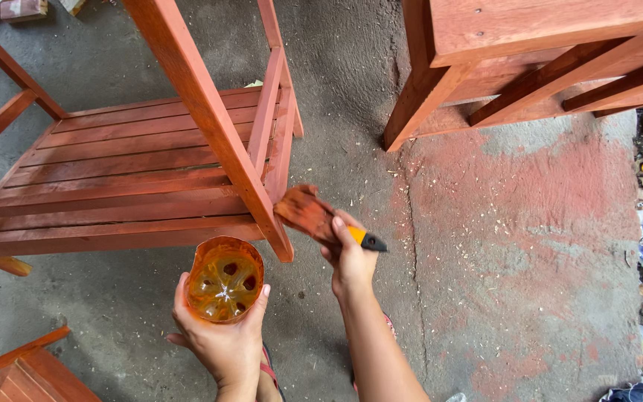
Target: The person applies a reddish-brown finish to a wooden chair using a brush and a small container. They repeatedly dip the brush into the container and coat the chair's frame and slats, working from the upper rails down to the legs.
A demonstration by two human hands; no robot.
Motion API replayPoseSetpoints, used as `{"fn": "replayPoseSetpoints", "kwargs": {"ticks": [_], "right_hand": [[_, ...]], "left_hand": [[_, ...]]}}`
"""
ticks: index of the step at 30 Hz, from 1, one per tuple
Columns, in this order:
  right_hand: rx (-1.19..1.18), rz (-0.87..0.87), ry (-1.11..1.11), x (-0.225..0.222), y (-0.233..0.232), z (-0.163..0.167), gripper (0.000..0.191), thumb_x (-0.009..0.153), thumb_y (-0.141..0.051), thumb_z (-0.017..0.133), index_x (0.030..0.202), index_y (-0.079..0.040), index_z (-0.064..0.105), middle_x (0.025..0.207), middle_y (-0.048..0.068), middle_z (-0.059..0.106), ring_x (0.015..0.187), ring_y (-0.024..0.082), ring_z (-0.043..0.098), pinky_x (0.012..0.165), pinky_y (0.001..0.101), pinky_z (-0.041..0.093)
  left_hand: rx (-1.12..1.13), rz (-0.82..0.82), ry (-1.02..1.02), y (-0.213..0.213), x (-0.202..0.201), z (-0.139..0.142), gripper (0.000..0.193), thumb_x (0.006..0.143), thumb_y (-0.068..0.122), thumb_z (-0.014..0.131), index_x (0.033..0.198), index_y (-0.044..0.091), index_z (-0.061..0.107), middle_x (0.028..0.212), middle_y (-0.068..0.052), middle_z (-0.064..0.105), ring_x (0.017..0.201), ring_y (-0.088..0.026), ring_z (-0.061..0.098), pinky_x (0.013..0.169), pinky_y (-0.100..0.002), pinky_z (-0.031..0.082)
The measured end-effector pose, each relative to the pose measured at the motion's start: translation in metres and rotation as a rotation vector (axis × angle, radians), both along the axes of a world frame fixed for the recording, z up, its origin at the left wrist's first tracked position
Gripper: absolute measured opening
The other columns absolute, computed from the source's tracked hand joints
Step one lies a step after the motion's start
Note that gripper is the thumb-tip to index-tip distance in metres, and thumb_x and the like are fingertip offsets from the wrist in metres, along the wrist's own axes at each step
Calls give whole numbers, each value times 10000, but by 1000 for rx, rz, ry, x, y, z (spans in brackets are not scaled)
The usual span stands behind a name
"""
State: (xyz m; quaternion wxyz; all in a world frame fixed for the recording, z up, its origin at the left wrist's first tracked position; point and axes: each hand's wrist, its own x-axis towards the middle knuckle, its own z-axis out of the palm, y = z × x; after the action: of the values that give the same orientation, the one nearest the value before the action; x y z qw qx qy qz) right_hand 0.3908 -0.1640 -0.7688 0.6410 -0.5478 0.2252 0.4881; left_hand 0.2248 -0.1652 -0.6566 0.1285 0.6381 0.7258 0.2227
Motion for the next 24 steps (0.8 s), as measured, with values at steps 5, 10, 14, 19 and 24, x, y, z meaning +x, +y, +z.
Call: {"fn": "replayPoseSetpoints", "kwargs": {"ticks": [5, 10, 14, 19, 24], "right_hand": [[-237, -9, 97, -35, -33, -18, 287, 870, -220, 760, 1143, -132, 757, 949, 29, 742, 680, 147, 679, 496, 256, 512], [-340, 24, -29, -49, -41, -23, 265, 873, -193, 758, 1121, -103, 758, 937, 37, 744, 688, 141, 681, 490, 265, 517], [-241, 45, -112, -49, -22, -10, 285, 868, -206, 774, 1130, -95, 765, 955, 24, 741, 720, 120, 682, 499, 261, 536], [-58, -125, 29, -38, -22, 0, 317, 868, -241, 752, 1160, -117, 735, 975, 25, 735, 735, 131, 706, 519, 255, 551], [-287, -3, 6, -49, -38, -14, 302, 870, -218, 757, 1150, -107, 739, 955, 26, 738, 709, 129, 683, 492, 259, 515]], "left_hand": [[33, -31, -54, 2, 0, 4, 1120, 639, 348, 959, 1518, 10, 353, 1459, -198, 516, 1401, -364, 475, 1248, -601, 121], [30, -33, -108, 2, 1, 6, 1108, 649, 366, 953, 1516, 22, 354, 1459, -187, 511, 1393, -352, 486, 1249, -585, 170], [1, -17, -37, 1, 2, 8, 1120, 601, 312, 979, 1486, 11, 362, 1429, -191, 545, 1359, -357, 520, 1217, -625, 62], [33, -31, -109, 0, 1, 7, 1108, 643, 329, 965, 1511, 6, 357, 1444, -199, 534, 1376, -358, 513, 1242, -581, 157], [54, -29, -131, 2, 0, 5, 1099, 644, 344, 961, 1507, 15, 364, 1443, -192, 528, 1372, -346, 512, 1240, -546, 229]]}}
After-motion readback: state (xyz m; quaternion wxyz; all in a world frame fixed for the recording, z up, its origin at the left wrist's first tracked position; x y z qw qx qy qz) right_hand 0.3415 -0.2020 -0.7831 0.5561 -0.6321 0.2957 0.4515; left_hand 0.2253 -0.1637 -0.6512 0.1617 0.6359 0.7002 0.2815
